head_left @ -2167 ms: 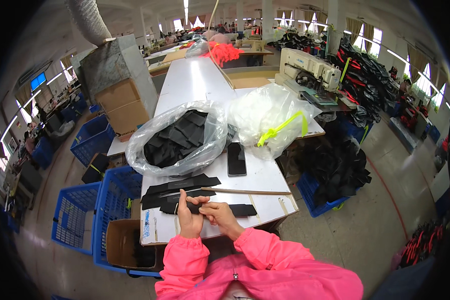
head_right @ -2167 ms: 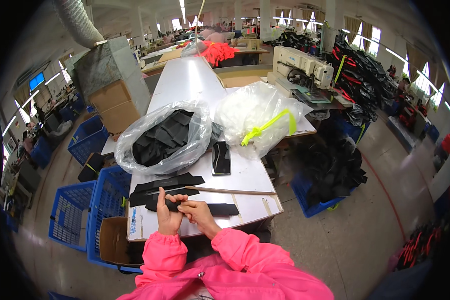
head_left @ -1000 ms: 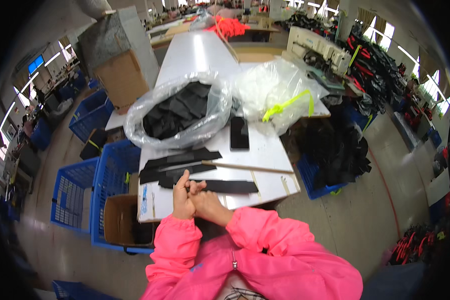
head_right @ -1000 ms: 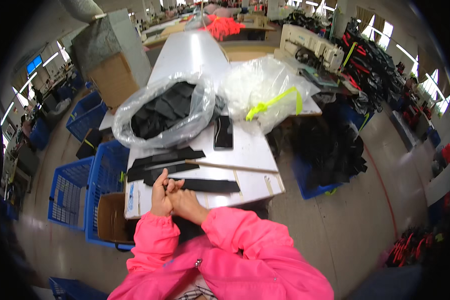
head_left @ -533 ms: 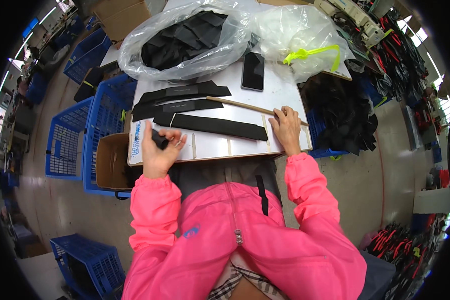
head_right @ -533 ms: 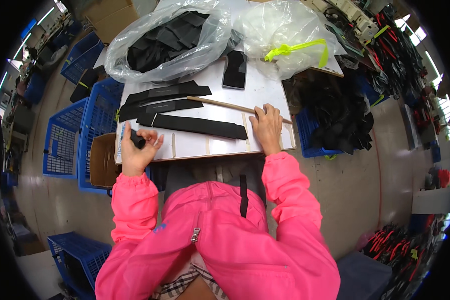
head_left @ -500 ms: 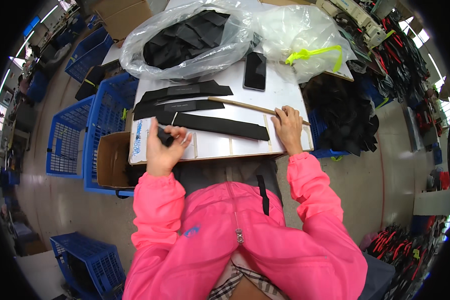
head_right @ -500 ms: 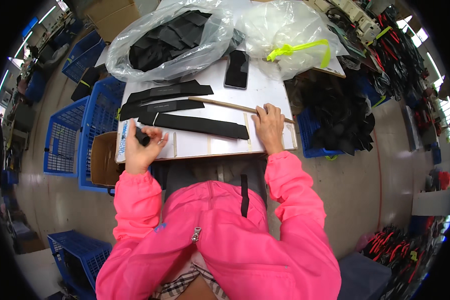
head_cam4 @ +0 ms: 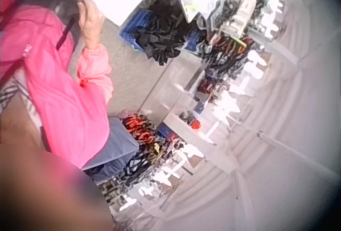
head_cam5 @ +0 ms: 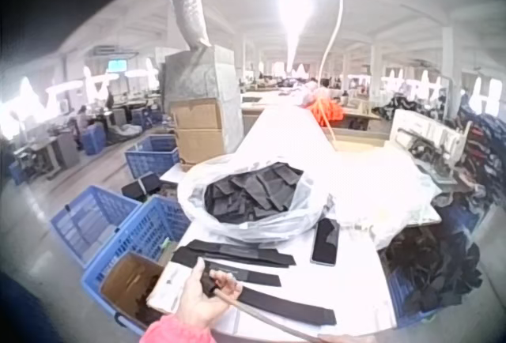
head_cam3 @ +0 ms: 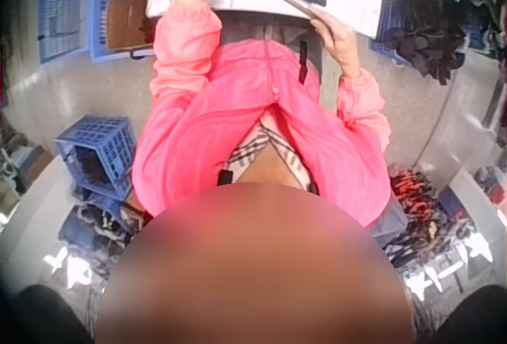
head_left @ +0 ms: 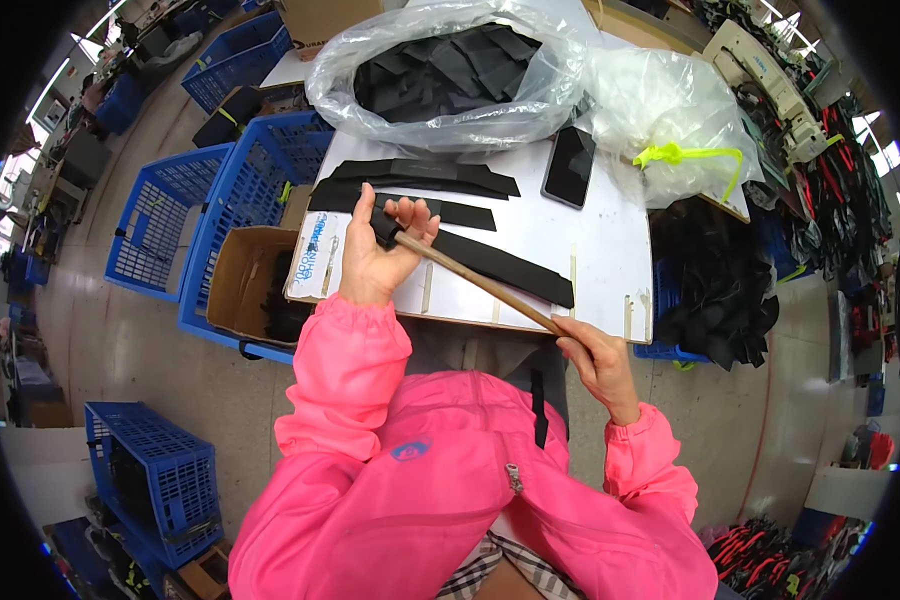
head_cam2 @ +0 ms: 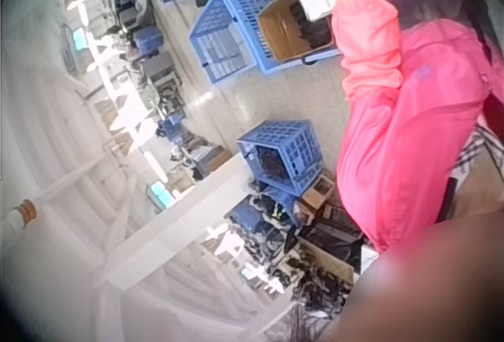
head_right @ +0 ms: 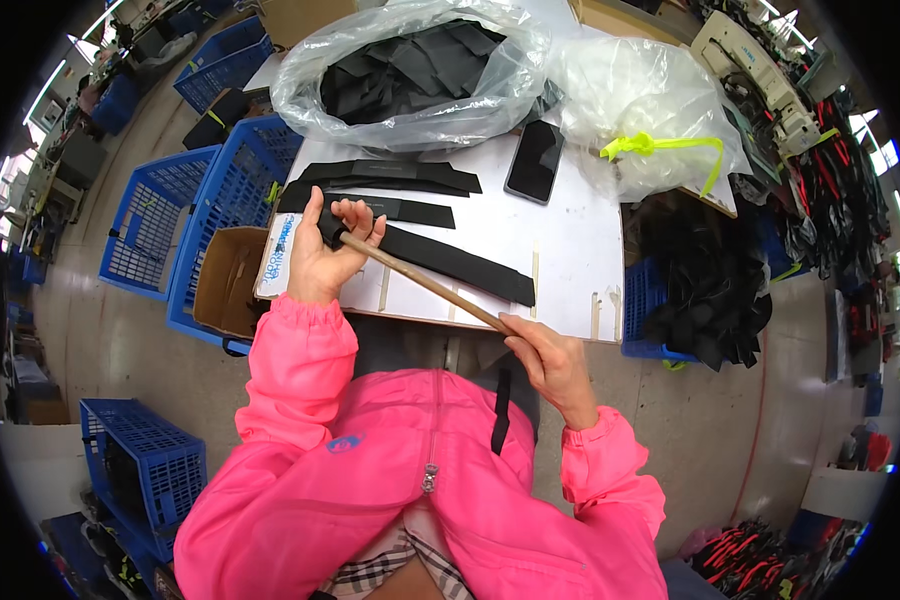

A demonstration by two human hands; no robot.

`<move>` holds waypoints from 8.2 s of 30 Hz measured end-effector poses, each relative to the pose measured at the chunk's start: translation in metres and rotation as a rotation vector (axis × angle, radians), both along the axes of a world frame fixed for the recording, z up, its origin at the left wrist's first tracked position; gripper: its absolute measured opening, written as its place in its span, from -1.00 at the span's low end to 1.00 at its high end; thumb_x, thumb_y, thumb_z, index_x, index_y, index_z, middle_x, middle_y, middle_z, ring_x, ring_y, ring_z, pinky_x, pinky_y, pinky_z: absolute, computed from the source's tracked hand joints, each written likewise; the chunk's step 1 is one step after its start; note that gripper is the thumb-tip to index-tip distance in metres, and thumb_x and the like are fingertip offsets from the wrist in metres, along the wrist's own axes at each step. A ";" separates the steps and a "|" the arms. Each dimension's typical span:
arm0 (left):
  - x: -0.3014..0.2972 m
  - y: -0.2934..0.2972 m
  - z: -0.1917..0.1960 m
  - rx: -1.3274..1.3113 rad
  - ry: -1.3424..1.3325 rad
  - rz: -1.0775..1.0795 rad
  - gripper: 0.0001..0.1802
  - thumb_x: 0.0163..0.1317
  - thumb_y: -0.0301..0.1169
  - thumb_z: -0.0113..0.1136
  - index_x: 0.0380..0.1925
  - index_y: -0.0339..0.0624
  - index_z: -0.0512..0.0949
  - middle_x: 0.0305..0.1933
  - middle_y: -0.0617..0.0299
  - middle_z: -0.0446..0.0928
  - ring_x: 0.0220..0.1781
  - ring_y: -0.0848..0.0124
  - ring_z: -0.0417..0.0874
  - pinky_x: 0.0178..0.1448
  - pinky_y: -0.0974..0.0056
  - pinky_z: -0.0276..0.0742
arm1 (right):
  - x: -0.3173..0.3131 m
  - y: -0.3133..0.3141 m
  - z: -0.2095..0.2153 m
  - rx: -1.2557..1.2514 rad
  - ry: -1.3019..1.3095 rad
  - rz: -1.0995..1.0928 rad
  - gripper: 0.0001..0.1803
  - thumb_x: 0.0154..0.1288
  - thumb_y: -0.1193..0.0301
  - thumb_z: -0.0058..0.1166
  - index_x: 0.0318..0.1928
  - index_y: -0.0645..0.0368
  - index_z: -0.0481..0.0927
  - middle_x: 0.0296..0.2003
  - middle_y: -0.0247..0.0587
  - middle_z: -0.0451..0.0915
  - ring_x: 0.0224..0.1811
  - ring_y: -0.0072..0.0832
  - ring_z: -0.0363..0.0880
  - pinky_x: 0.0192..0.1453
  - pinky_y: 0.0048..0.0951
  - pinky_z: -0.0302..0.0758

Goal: Applying glue with a stick to fabric strips and folding them to bond the edges.

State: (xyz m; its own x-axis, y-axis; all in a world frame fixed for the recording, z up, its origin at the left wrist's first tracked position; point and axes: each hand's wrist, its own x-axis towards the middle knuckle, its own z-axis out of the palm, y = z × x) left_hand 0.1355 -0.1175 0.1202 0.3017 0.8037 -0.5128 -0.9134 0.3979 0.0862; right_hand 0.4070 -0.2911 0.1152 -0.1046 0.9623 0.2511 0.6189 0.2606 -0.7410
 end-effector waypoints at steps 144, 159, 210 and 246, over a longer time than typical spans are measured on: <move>0.112 -0.078 -0.017 0.638 0.781 0.072 -0.92 0.24 -0.48 0.13 -0.30 -0.24 0.51 -0.32 0.33 0.49 -0.30 0.53 0.47 -0.19 0.39 0.40 | -0.025 0.072 0.009 0.440 0.101 0.030 -0.81 0.15 0.52 0.12 -0.19 0.23 0.52 -0.16 -0.13 0.52 -0.09 -0.25 0.53 -0.06 -0.36 0.47; 0.079 -0.083 0.006 0.819 1.131 -0.033 -0.86 0.22 -0.46 0.18 -0.41 -0.34 0.56 -0.52 0.35 0.48 -0.50 0.62 0.37 -0.41 0.44 0.27 | -0.020 0.043 0.030 0.094 0.304 -0.015 -0.80 0.20 0.46 0.18 -0.20 0.27 0.52 -0.45 -0.32 0.54 -0.45 -0.66 0.45 -0.37 -0.58 0.40; 0.059 -0.079 0.032 0.356 -0.010 -0.168 -0.65 0.40 -0.22 -0.05 -0.23 -0.38 0.41 -0.05 -0.22 0.53 0.12 0.02 0.52 0.29 0.10 0.41 | -0.084 0.037 0.060 0.636 -0.066 -0.052 -0.84 -0.13 0.67 0.25 -0.48 0.25 0.55 -0.42 -0.25 0.56 -0.44 -0.36 0.53 -0.44 -0.44 0.44; 0.040 -0.071 0.053 0.731 0.110 -0.010 -0.89 0.35 -0.35 0.06 -0.31 -0.12 0.42 -0.71 0.41 0.23 -0.75 0.61 0.23 -0.32 0.34 0.48 | -0.098 0.028 0.044 0.165 -0.132 0.167 -0.45 0.00 0.52 0.17 0.09 -0.11 0.48 -0.37 -0.11 0.36 -0.59 -0.14 0.49 -0.55 -0.24 0.48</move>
State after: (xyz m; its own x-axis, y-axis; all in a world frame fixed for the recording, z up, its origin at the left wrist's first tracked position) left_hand 0.1751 -0.1880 0.1731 0.2882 0.9494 0.1250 -0.8809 0.2117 0.4234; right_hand 0.3094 -0.2635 0.1589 -0.3005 0.8762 0.3767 0.6456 0.4776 -0.5959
